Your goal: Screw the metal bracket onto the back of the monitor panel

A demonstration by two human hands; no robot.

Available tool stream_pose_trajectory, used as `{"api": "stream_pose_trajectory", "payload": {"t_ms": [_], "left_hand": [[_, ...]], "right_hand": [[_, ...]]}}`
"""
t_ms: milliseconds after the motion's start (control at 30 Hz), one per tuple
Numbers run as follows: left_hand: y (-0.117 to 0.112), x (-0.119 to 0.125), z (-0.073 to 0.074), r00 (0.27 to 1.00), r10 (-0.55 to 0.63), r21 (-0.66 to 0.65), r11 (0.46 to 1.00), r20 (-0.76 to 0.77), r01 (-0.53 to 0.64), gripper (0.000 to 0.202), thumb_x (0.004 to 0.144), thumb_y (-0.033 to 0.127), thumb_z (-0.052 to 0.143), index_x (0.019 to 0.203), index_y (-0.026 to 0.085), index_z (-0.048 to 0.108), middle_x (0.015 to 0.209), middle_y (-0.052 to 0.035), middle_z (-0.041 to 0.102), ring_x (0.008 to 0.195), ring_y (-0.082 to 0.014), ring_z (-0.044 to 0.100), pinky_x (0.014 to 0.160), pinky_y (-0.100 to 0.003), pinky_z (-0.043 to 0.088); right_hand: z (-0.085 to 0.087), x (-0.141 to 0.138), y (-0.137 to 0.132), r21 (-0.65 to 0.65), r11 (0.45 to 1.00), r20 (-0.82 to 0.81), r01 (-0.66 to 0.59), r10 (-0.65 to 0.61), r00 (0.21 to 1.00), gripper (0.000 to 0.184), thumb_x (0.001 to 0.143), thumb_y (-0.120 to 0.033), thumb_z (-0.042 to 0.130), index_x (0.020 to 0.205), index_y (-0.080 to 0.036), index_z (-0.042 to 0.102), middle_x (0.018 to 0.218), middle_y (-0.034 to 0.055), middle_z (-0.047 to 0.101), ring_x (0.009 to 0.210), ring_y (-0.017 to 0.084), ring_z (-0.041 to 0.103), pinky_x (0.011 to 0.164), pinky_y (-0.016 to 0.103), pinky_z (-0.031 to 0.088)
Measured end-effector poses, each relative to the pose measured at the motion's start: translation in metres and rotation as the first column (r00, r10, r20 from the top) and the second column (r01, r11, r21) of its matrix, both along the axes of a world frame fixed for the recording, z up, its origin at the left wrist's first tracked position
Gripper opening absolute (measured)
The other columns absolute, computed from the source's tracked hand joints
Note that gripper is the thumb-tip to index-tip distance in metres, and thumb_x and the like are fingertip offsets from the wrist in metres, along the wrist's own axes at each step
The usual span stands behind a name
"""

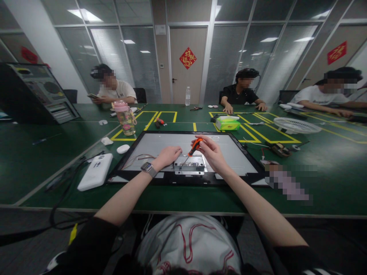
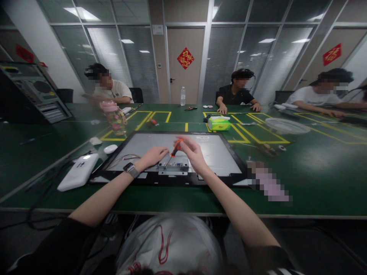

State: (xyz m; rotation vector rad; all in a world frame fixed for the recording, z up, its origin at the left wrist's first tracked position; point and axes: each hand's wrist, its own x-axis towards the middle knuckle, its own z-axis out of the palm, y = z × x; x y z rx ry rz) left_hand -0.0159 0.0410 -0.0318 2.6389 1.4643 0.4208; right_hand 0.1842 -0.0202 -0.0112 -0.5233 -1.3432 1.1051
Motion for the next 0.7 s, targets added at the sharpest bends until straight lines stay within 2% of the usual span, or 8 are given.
{"api": "stream_pose_trajectory", "payload": {"t_ms": [700], "left_hand": [[0.0015,-0.0004,-0.0023,1.000,0.001,-0.003,1.000,0.000,-0.001,0.040,0.095,0.039,0.030,0.099,0.020,0.065,0.094,-0.0079,0.070,0.081,-0.0215,0.063,0.069,-0.029,0.043]], "right_hand": [[0.0004,0.0006,-0.0007,-0.007,1.000,0.010,0.009,-0.009,1.000,0.024,0.084,-0.035,0.062,0.106,-0.027,0.067,0.095,0.0026,0.069,0.093,0.017,0.064,0.089,0.036,0.049]]}}
